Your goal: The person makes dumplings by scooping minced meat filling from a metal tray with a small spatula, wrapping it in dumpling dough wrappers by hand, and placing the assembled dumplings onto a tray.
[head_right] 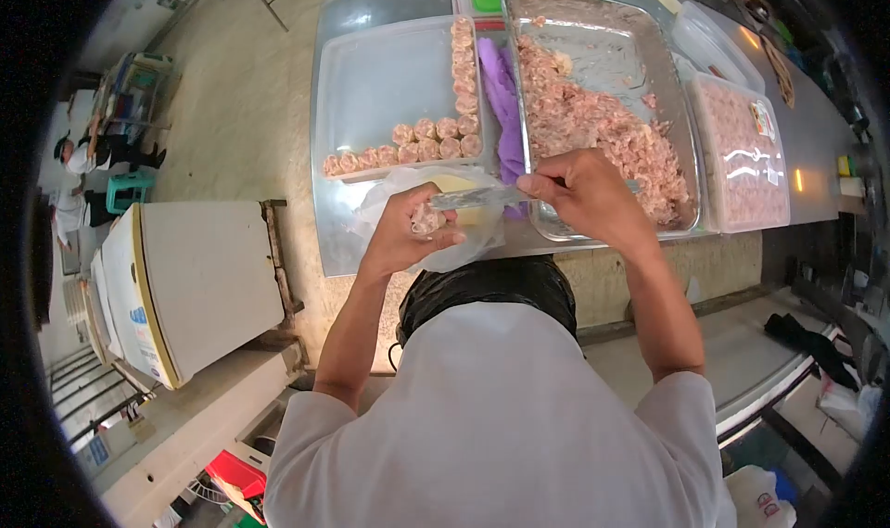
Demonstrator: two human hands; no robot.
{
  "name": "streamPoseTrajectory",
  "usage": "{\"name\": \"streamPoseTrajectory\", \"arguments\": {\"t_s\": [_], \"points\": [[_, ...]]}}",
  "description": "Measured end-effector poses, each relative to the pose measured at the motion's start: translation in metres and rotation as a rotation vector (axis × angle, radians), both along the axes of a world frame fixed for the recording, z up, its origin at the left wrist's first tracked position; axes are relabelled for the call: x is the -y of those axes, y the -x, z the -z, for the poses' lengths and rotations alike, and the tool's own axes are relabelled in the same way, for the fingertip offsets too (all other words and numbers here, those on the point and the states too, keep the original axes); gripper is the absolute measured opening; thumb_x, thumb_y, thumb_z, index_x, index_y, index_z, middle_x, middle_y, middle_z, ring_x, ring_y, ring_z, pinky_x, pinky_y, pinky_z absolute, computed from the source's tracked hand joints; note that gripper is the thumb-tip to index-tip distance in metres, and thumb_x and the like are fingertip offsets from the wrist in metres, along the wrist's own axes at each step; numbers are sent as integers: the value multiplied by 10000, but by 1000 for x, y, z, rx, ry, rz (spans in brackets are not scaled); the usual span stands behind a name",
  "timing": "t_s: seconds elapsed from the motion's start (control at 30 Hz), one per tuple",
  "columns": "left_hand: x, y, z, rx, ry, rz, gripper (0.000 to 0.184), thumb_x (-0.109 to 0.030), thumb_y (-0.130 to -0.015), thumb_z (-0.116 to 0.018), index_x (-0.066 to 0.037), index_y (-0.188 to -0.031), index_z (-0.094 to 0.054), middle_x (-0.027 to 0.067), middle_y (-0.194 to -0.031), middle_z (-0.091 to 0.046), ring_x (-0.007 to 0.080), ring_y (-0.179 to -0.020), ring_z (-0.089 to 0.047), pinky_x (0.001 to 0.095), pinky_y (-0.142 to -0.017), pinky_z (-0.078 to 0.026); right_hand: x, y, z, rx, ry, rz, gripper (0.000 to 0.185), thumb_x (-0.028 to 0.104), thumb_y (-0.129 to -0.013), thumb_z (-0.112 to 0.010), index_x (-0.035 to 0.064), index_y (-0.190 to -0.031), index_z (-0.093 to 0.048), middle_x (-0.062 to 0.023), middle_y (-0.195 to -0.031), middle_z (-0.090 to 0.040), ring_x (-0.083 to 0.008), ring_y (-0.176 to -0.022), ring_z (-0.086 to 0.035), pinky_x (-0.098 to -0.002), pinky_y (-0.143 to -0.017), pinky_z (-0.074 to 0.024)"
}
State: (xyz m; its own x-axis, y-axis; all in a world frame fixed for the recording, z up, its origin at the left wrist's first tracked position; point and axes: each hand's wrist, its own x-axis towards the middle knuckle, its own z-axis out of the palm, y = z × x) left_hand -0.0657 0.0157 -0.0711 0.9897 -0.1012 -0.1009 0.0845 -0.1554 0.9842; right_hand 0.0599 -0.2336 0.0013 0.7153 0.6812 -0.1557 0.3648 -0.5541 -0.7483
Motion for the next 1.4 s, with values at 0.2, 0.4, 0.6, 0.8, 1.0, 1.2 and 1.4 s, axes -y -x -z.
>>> {"name": "streamPoseTrajectory", "arguments": {"t_s": [0.2, 0.4, 0.6, 0.8, 1.0, 1.2, 1.4], "points": [[-26, -11, 10, -7, 77, 93, 429, -60, -771, -812, -19, -1176, -676, 30, -1056, -684, 124, -975, -643, 262, -855, -508, -25, 17, 30, -19, -3, 64, 359, 267, -929, -705, -30, -739, -641, -158, -569, -484, -274, -531, -410, -415, -544, -378], [-112, -21, 47, -214, 325, 114, 626, 50, -766, -601, -61, -1381, -554, 47, -1202, -646, 164, -1089, -602, 317, -905, -493, -1, 37, 36, -137, 44, 319, 381, 270, -955, -698, -42, -743, -646, -79, -562, -435, -153, -550, -394, -365, -525, -353], [-162, -82, 49, 60, -409, -18, 565, 106, -741, -606, -43, -1286, -613, 88, -1153, -638, 195, -1029, -606, 340, -863, -500, -16, 68, 59, -260, -61, 364, 426, 275, -977, -683, -53, -726, -579, -22, -600, -383, -107, -610, -351, -345, -530, -336], [-161, -105, 64, -1, -535, 131, 480, 90, -763, -626, -34, -1225, -660, 109, -1104, -634, 277, -996, -655, 377, -857, -519, -16, 88, 73, -245, -54, 383, 401, 250, -972, -683, -59, -746, -564, -44, -595, -393, -121, -611, -355, -352, -543, -349], [-156, -97, 67, 130, -643, 77, 425, 61, -776, -636, -48, -1185, -675, 145, -1077, -651, 315, -974, -664, 399, -848, -541, -14, 98, 61, -284, -32, 471, 381, 224, -973, -671, -62, -749, -557, -53, -594, -374, -127, -608, -341, -361, -540, -344], [-142, -96, 81, 222, -589, -54, 344, 47, -759, -655, -32, -1093, -682, 162, -1050, -658, 343, -941, -659, 409, -834, -539, -10, 103, 65, -272, -45, 451, 398, 240, -983, -659, -63, -741, -567, -40, -598, -400, -112, -614, -352, -348, -541, -346], [-132, -93, 77, 246, -567, -165, 296, 39, -769, -652, -32, -1056, -676, 165, -1088, -664, 360, -939, -656, 408, -830, -537, -2, 111, 70, -316, -170, 592, 219, 186, -965, -685, -32, -944, -678, -1, -643, -481, -109, -627, -408, -320, -567, -379]]}}
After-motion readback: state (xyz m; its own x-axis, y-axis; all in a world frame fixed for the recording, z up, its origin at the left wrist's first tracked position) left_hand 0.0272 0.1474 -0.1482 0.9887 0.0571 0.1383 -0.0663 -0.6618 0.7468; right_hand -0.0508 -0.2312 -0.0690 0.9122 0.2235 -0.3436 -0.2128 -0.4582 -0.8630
